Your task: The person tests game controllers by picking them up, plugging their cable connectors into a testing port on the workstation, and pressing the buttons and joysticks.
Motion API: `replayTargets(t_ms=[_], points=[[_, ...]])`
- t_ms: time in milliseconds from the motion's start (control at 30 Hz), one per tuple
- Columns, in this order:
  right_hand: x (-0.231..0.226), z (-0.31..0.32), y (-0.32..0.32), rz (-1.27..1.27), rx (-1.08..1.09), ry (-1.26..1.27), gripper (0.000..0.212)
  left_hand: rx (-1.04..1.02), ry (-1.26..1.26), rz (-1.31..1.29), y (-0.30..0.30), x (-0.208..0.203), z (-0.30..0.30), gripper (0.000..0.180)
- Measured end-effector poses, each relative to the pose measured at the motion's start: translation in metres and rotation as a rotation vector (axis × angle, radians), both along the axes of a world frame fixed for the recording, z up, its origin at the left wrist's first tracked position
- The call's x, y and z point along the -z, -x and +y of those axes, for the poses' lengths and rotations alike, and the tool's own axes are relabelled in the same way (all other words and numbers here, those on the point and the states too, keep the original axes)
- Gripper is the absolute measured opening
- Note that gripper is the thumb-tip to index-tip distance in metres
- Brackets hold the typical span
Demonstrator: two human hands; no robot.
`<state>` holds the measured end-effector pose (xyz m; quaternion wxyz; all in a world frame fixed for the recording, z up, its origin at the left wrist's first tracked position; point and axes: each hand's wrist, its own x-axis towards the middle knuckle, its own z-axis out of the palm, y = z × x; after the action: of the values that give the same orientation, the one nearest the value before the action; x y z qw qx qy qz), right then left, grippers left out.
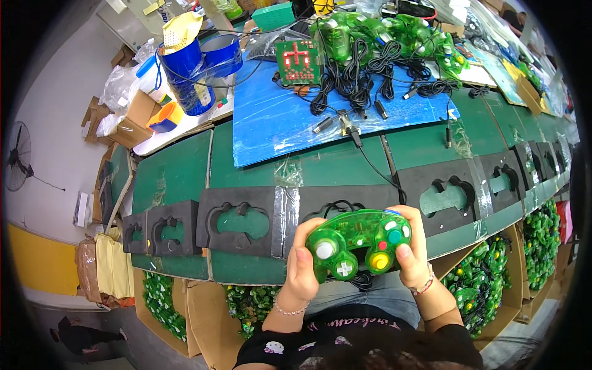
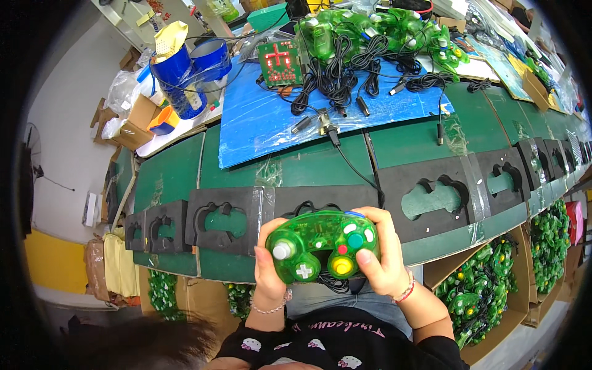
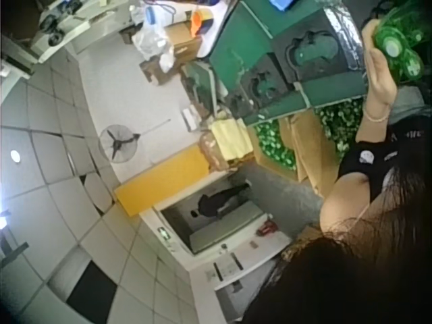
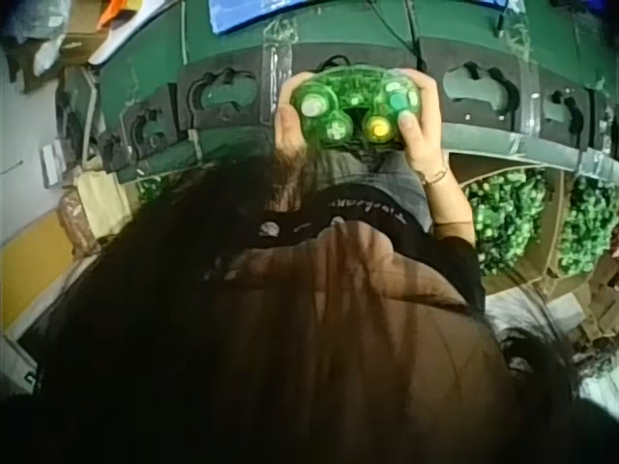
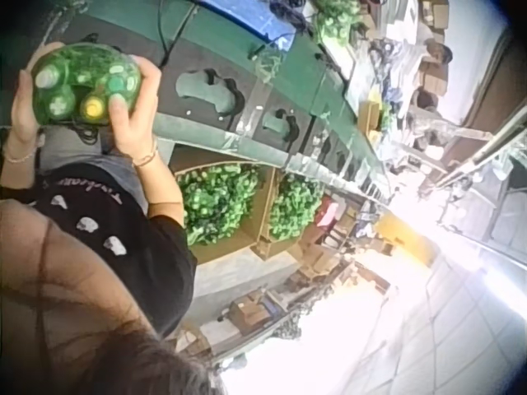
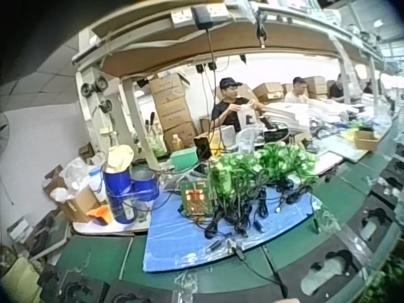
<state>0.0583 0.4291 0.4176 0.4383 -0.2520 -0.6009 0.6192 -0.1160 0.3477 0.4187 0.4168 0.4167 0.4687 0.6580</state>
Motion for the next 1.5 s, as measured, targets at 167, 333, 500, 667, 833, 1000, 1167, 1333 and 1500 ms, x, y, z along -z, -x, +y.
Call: replayTargets(t_ms=[167,333,500,667,833,1000,1167,1333,1500], points=[[-0.006,-0.006,0.004,0.043,-0.050,-0.096,0.067,-0.074,-0.042,0.041,0.003,-0.010,-0.011,0.071],[-0.003,0.003,0.012,-0.079,-0.081,-0.178,0.061,-0.095,-0.019,0.036,0.015,0.002,-0.003,0.068],[-0.003,0.008,0.007,-0.171,-0.152,-0.184,0.067,-0.046,-0.003,0.023,0.018,0.001,-0.003,0.073],[0.003,-0.001,0.011,0.194,-0.154,0.164,0.078,-0.020,0.037,0.176,0.020,0.002,0.002,0.084],[0.013,0.002,0.005,0.071,-0.126,0.012,0.070,-0.047,0.056,0.185,0.016,0.008,-0.002,0.082],[0.017,0.001,0.003,0.131,-0.155,0.025,0.069,-0.035,0.071,0.187,0.016,0.009,-0.003,0.084],[0.005,0.001,0.001,0.031,-0.115,0.018,0.047,0.163,-0.041,-0.152,0.012,0.008,0.000,0.103],[0.009,0.006,-0.001,0.055,-0.096,0.065,0.044,0.140,0.069,-0.003,0.010,0.003,0.003,0.086],[0.010,0.004,-0.005,0.134,-0.115,0.111,0.043,0.092,-0.022,0.082,0.002,0.000,0.009,0.078]])
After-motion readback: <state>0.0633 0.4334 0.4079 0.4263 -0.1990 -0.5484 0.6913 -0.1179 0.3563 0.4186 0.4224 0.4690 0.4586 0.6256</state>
